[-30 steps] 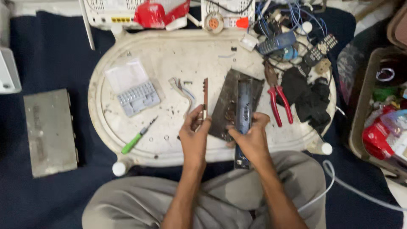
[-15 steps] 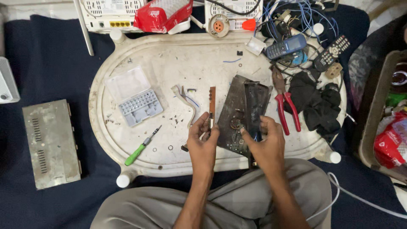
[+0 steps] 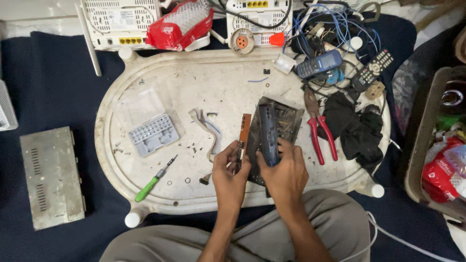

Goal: The person disassembles a small electronic device, removes a circuit board with a digital display, and manipulates a ribbon cable. They then reinsert the circuit board into the device casing and appear to reconnect the cable.

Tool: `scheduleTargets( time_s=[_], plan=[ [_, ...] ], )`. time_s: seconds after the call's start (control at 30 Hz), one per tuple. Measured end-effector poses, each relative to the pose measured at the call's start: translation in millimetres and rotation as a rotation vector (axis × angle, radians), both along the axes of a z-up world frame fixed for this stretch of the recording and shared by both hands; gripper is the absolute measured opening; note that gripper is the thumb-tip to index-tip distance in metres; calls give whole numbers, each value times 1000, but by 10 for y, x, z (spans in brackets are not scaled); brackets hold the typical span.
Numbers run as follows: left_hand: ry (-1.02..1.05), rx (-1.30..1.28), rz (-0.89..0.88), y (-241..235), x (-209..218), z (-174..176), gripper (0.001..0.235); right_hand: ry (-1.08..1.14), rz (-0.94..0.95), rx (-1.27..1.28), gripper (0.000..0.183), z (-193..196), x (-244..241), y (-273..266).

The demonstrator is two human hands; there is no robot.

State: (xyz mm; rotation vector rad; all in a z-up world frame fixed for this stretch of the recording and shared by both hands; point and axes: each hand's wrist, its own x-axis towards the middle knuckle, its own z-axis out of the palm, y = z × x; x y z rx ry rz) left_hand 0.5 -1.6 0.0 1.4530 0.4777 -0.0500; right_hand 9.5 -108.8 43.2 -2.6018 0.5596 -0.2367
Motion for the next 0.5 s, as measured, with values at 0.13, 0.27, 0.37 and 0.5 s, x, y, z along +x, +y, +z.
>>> scheduleTargets(
  time_s=[0.13,0.27,0.37,0.5],
  plan=[
    [-41,11,-2,-56,11,-6,46,-12,39,39,58,-12,-1,-9],
    [6,27,-8,-70,26,28,47,17,30,50,61,24,49,-16],
    [-10,84,-6,-51,19,77,47,-72,54,59,66,56,14,-30],
    [-130,292,-53,-3,-32,209,48,-271,162,121,49,2,-103,-124]
  ],
)
